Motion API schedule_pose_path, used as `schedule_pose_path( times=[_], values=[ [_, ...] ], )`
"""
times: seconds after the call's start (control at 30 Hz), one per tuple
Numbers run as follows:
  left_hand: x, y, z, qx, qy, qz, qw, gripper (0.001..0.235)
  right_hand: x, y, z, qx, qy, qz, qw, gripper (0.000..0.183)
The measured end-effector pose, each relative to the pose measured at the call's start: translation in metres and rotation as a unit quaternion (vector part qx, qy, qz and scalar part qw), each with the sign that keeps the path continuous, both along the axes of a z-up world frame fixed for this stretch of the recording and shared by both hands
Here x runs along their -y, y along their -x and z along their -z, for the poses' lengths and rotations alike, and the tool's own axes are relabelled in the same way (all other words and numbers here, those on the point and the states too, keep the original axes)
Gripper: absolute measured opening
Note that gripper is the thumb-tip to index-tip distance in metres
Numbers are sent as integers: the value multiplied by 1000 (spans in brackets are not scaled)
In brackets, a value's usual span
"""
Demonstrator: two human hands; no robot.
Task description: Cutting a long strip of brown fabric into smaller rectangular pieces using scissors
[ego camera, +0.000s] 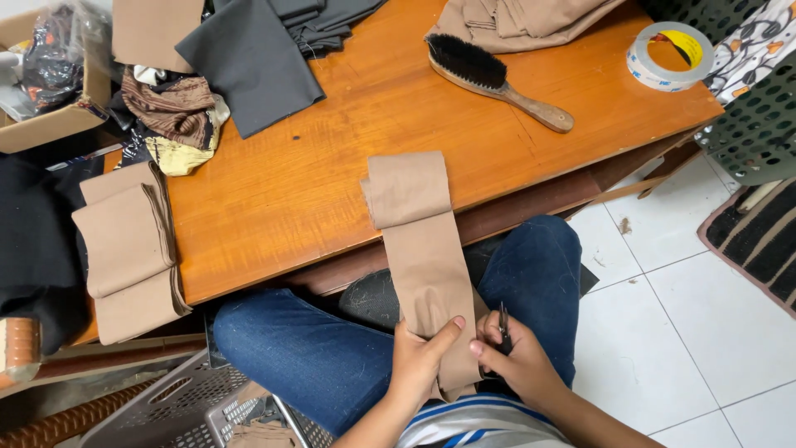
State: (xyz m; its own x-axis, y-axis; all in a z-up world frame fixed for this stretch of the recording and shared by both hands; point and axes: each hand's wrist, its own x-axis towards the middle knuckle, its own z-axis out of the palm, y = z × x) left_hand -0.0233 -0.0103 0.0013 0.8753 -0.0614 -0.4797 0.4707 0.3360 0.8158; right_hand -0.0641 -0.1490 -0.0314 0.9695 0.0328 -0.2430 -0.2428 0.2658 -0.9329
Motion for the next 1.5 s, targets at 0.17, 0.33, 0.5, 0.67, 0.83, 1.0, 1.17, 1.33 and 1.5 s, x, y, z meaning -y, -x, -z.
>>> schedule_pose_path(
  times=[0.17, 0.33, 0.5, 0.67, 0.83, 1.0, 1.17, 1.33, 1.5],
  values=[
    [-7, -3, 3, -31, 10, -13, 999, 17, -5, -1, -1, -1, 60, 7, 998, 36],
    [-23, -23, 0, 191, -75, -115, 972, 39, -1, -1, 5, 3, 20, 20, 1000, 36],
    [-36, -67, -38, 559, -492, -59, 665, 24, 2, -2, 9, 27, 28, 2, 999, 36],
    [-41, -123, -42, 566, -608, 133, 541, 48, 7, -3, 21, 39, 55, -87, 994, 38],
    [-59, -143, -55, 495, -564, 202, 630, 22, 18, -7, 29, 12, 87, -97, 991, 40],
    [-85, -156, -76, 376, -587, 221, 682, 17, 16, -9, 25, 12, 68, -123, 990, 39],
    [-91, -203, -59, 455, -740, -194, 456, 33, 5, -12, 12, 22, -4, -95, 995, 39],
    [-70, -164, -61, 487, -629, -11, 605, 15, 11, -14, 26, 46, 20, -103, 993, 40],
    [-74, -192, -34, 308, -715, 223, 587, 47, 8, -13, 9, 39, 10, -127, 991, 36]
  ],
)
